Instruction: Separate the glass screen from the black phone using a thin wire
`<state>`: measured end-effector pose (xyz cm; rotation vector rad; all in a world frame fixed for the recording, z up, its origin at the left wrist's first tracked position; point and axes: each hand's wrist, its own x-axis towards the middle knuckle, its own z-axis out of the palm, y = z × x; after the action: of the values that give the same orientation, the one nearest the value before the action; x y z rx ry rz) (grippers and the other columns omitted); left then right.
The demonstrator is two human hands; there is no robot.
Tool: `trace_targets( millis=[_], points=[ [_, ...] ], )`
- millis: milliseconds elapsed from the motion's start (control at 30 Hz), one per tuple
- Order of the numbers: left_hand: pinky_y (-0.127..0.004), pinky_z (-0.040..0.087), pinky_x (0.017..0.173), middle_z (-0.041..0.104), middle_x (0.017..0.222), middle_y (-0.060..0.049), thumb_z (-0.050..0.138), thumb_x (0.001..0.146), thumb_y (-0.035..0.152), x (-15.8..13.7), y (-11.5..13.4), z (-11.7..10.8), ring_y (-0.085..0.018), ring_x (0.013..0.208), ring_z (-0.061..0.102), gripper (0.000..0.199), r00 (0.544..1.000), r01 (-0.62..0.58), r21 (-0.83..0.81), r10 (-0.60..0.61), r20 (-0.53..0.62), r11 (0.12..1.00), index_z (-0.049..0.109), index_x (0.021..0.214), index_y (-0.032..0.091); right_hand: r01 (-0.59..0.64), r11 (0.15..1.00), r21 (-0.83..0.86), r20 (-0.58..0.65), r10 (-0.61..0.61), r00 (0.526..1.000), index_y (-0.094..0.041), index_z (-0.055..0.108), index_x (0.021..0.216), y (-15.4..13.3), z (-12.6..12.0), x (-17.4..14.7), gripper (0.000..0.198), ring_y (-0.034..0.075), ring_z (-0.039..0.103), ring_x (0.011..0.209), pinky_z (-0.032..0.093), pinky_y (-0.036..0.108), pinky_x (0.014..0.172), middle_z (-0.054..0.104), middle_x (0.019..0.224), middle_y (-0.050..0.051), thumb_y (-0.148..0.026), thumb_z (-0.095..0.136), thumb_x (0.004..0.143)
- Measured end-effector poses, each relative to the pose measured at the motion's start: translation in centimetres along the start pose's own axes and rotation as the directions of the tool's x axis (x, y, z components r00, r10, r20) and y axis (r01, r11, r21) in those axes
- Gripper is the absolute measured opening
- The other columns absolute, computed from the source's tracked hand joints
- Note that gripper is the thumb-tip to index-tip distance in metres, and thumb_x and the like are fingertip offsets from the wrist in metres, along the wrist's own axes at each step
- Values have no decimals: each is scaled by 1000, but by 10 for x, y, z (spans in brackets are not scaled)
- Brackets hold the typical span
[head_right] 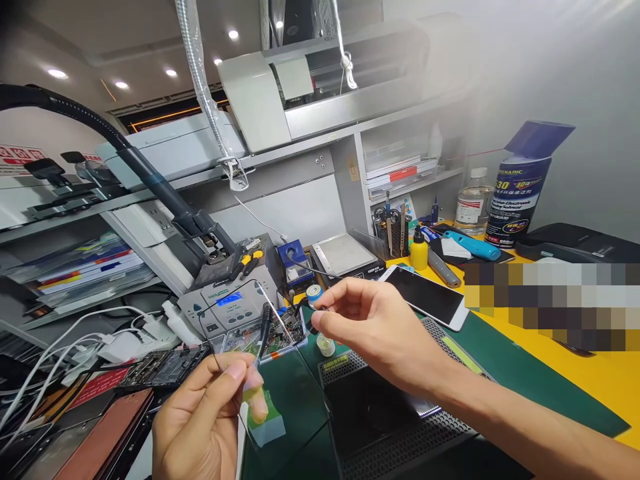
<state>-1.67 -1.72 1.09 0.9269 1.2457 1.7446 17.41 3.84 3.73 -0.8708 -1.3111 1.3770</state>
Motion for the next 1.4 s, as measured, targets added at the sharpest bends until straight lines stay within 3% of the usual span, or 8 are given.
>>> trace_targets(
  millis=[900,1400],
  points=[
    [-22,44,46,64,60,-1,74,75,30,-2,4,4,-12,44,57,16,1000,-25,-12,25,-2,1000,71,69,15,-15,1000,3,-20,15,1000,-20,74,82,-4,-2,0,20,12,62,69,48,23,65,70,74,-1,-26,88,69],
    [-24,46,50,65,62,-2,77,74,34,7,-2,-7,-12,47,58,20,998,12,-12,-11,58,1000,73,71,15,6,1000,25,11,-6,1000,-19,75,84,0,-6,2,22,14,63,69,51,25,65,70,76,2,-31,88,71]
  ],
)
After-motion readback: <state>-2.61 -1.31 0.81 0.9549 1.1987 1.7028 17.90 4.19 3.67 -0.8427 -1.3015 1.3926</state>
